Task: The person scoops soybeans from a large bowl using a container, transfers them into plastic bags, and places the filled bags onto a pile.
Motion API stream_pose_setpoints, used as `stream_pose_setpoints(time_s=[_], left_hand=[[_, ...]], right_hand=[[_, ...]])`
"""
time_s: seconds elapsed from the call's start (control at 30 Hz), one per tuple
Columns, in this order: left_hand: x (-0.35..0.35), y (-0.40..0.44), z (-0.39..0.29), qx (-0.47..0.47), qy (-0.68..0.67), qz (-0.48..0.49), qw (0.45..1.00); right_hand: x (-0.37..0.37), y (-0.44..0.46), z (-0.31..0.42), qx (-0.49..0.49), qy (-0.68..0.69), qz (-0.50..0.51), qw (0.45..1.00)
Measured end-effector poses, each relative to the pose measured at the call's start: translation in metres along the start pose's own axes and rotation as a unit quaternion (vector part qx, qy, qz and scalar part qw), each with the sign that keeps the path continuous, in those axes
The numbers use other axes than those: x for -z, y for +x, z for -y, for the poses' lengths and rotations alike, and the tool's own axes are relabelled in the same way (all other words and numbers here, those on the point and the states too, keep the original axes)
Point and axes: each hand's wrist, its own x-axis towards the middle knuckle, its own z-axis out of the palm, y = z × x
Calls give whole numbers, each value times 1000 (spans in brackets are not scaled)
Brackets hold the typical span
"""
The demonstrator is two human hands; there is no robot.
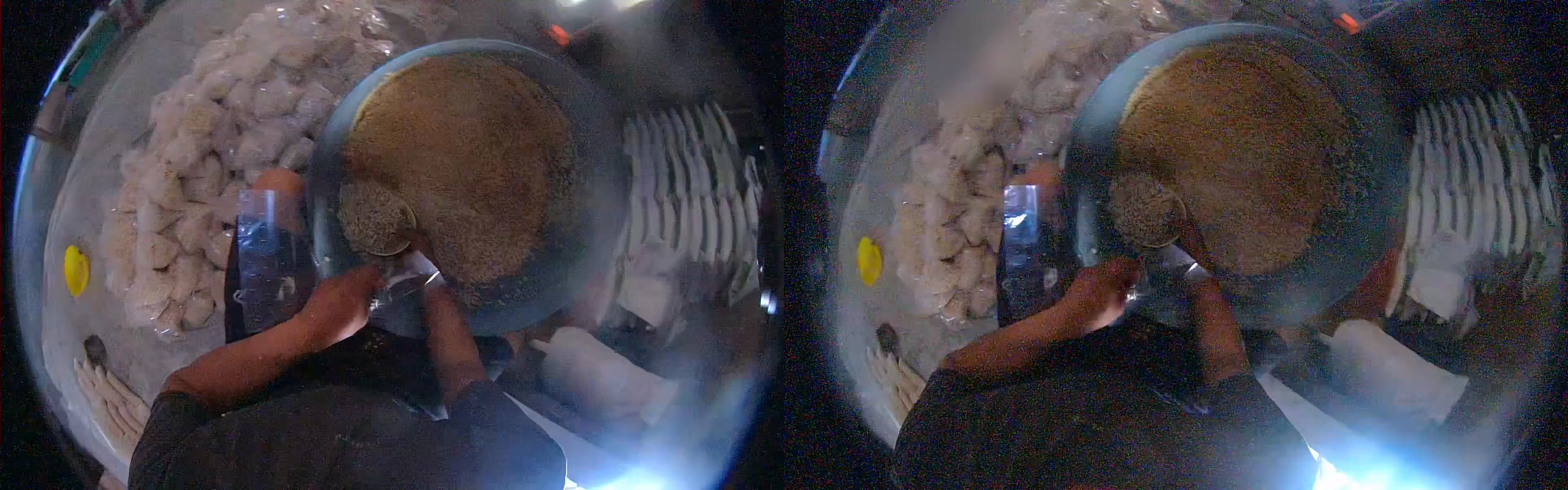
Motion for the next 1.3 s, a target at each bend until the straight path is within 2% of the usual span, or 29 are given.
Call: stream_pose_setpoints(time_s=[0.03,0.07,0.17,0.27,0.37,0.4,0.43,0.5,0.53,0.63,0.67,0.7,0.73,0.77,0.8,0.87,0.9,0.93,0.97,1.0,1.03,1.1,1.13,1.17,1.2,1.23,1.3], left_hand=[[1,5,-8,19,-8,43,999],[-8,6,-3,26,63,57,996],[-17,5,-1,-11,26,-99,995],[-9,15,-16,120,-82,-86,986],[-8,18,-9,180,-89,-170,965],[-27,18,17,105,-259,-215,936],[-21,17,12,143,-353,-158,911],[0,19,-16,232,-514,-43,825],[11,14,-29,241,-567,-26,787],[28,20,-6,170,-551,-89,812],[21,33,6,30,-438,-160,884],[13,45,19,-92,-300,-258,914],[-5,68,-7,-129,-156,-324,924],[-29,78,-29,-158,-10,-383,910],[-51,89,-24,-173,-36,-319,931],[-108,133,13,-198,-99,-183,958],[-118,133,6,-166,-236,-108,951],[-121,130,-15,-118,-367,-46,922],[-119,123,-31,-24,-578,24,815],[-112,119,-44,69,-749,96,652],[-113,121,-36,108,-753,133,635],[-122,125,-12,182,-757,210,591],[-118,120,-19,177,-723,175,644],[-116,112,-28,148,-653,138,730],[-111,111,-29,119,-571,98,806],[-112,109,-29,80,-479,57,872],[-121,111,-31,-20,-369,41,928]], right_hand=[[-6,9,-5,3,26,-3,1000],[-13,14,-6,9,52,-6,999],[-16,30,-35,42,175,-58,982],[-6,18,-77,69,263,-123,954],[11,-32,-66,44,166,-197,965],[16,-51,-54,-5,225,-209,952],[19,-66,-40,-34,246,-244,937],[26,-97,-12,-86,289,-318,899],[44,-121,32,-109,274,-340,893],[95,-161,111,-189,281,-343,876],[105,-163,121,-174,350,-316,865],[114,-166,131,-164,416,-288,847],[119,-173,123,-111,540,-231,802],[125,-185,117,-61,651,-165,738],[131,-199,146,-6,693,-96,714],[139,-207,169,29,771,86,630],[139,-210,175,38,799,172,575],[137,-210,167,23,791,178,584],[135,-210,159,8,784,185,593],[137,-212,144,-1,767,196,611],[137,-216,128,-10,752,204,626],[135,-226,91,-91,678,135,717],[133,-231,84,-116,640,111,751],[133,-234,75,-139,600,88,783],[139,-235,119,-77,626,132,765],[137,-227,102,-147,609,105,772],[151,-208,53,-283,567,52,772]])
